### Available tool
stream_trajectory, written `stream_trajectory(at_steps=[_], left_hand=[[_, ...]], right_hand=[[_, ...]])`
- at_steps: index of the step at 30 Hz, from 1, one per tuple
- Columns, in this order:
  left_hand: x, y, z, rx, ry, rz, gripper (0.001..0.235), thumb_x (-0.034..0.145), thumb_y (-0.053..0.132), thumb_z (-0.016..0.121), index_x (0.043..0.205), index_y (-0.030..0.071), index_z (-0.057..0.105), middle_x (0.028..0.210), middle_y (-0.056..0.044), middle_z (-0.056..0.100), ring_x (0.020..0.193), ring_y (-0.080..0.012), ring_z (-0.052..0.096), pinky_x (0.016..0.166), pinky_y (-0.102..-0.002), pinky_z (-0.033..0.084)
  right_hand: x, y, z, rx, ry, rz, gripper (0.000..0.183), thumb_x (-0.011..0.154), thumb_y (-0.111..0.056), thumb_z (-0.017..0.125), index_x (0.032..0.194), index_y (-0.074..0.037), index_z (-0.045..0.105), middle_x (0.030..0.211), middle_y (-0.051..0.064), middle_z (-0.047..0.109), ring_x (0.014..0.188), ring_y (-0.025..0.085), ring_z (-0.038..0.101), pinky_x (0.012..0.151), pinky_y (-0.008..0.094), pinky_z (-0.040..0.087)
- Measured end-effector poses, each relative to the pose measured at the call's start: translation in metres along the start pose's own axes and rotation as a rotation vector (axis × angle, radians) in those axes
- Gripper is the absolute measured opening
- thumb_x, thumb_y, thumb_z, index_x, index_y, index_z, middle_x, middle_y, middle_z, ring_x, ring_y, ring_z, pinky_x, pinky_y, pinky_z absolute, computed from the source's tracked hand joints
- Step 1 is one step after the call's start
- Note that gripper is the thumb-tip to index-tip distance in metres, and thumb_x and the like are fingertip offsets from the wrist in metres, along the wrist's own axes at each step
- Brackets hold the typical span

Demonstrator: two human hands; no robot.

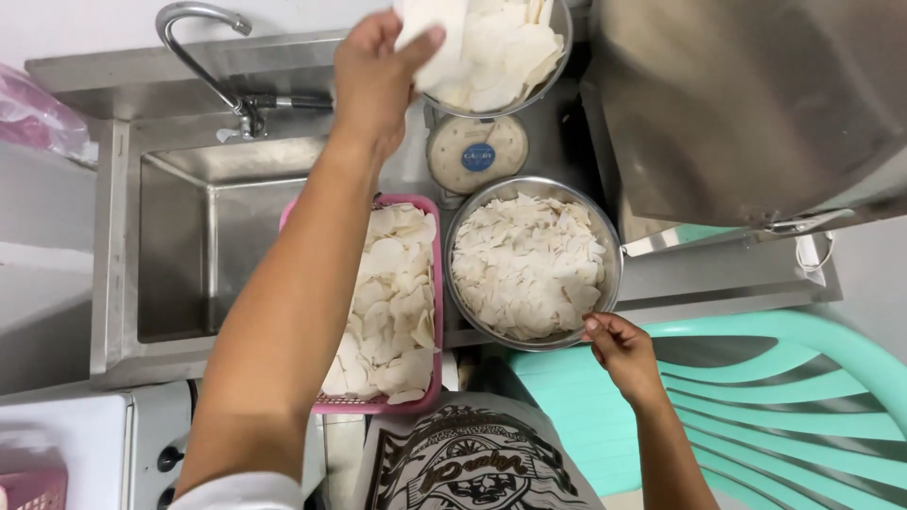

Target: The person handles thin white food slices in a green basket, then uses a metal strainer to lift items from a deep fryer. They transfer white slices from a metal bowl into a pink basket, separating and arranging them by hand.

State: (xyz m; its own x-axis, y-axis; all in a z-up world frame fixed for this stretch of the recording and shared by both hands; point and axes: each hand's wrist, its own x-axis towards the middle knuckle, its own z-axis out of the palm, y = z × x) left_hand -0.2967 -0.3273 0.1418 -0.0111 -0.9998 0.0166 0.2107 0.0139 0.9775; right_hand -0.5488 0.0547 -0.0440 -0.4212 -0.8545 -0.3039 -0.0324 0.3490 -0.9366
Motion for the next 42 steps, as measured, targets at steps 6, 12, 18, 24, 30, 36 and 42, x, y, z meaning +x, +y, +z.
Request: stream_trajectory(at_steps=[6,12,18,24,30,36,42], left_hand=[[0.011,-0.032,-0.003,0.304,0.069,-0.059,0.068,0.087,0.053,0.082,0.131,0.007,0.06,0.116,-0.014,0.064,0.104,-0.0282,0.066,0.081,-0.038,0.061],[-0.086,-0.065,-0.099,0.338,0.07,-0.042,0.058,0.096,0.023,0.081,0.141,-0.001,0.054,0.13,-0.027,0.065,0.119,-0.0368,0.067,0.097,-0.042,0.06],[-0.203,-0.051,-0.185,0.443,0.207,-0.287,0.032,0.096,0.017,0.077,0.122,0.0,0.069,0.109,-0.024,0.073,0.096,-0.0276,0.071,0.088,-0.04,0.061],[-0.285,-0.078,-0.279,0.415,0.392,-0.256,0.026,0.098,0.014,0.078,0.119,0.002,0.071,0.102,-0.019,0.073,0.09,-0.0222,0.069,0.086,-0.038,0.062],[-0.347,-0.123,-0.343,0.349,0.504,-0.185,0.022,0.1,0.007,0.074,0.12,-0.001,0.07,0.098,-0.016,0.071,0.087,-0.018,0.064,0.081,-0.034,0.06],[-0.368,-0.095,-0.355,0.265,0.521,-0.225,0.018,0.099,0.006,0.073,0.115,-0.001,0.071,0.101,-0.015,0.074,0.088,-0.0177,0.07,0.08,-0.032,0.063],[-0.372,-0.087,-0.375,0.242,0.493,-0.238,0.018,0.098,0.007,0.074,0.115,0.0,0.071,0.101,-0.014,0.075,0.088,-0.0164,0.071,0.081,-0.03,0.064]], right_hand=[[-0.012,0.004,0.001,0.039,0.02,0.004,0.017,0.1,-0.01,0.068,0.107,0.003,0.075,0.069,0.014,0.069,0.043,0.012,0.047,0.04,0.024,0.04],[-0.005,0.012,0.009,-0.099,-0.046,-0.007,0.014,0.095,-0.008,0.072,0.105,0.001,0.078,0.071,0.014,0.073,0.049,0.014,0.053,0.048,0.027,0.046],[0.013,-0.024,0.038,-0.342,-0.115,-0.075,0.016,0.094,-0.012,0.076,0.107,-0.003,0.08,0.079,0.013,0.077,0.067,0.017,0.064,0.063,0.035,0.054],[0.005,-0.055,0.091,-0.402,-0.178,-0.247,0.017,0.09,-0.009,0.077,0.106,-0.003,0.08,0.08,0.014,0.077,0.074,0.023,0.072,0.068,0.039,0.057],[-0.012,-0.049,0.169,-0.389,-0.346,-0.38,0.018,0.09,-0.006,0.076,0.107,-0.005,0.08,0.087,0.016,0.077,0.08,0.028,0.073,0.069,0.04,0.058],[-0.025,-0.061,0.252,-0.489,-0.514,-0.477,0.021,0.089,-0.004,0.074,0.11,-0.003,0.077,0.093,0.016,0.074,0.082,0.03,0.072,0.064,0.038,0.058],[-0.034,-0.072,0.32,-0.6,-0.473,-0.485,0.028,0.091,-0.011,0.075,0.116,0.001,0.073,0.101,0.019,0.072,0.091,0.032,0.073,0.071,0.04,0.06]])
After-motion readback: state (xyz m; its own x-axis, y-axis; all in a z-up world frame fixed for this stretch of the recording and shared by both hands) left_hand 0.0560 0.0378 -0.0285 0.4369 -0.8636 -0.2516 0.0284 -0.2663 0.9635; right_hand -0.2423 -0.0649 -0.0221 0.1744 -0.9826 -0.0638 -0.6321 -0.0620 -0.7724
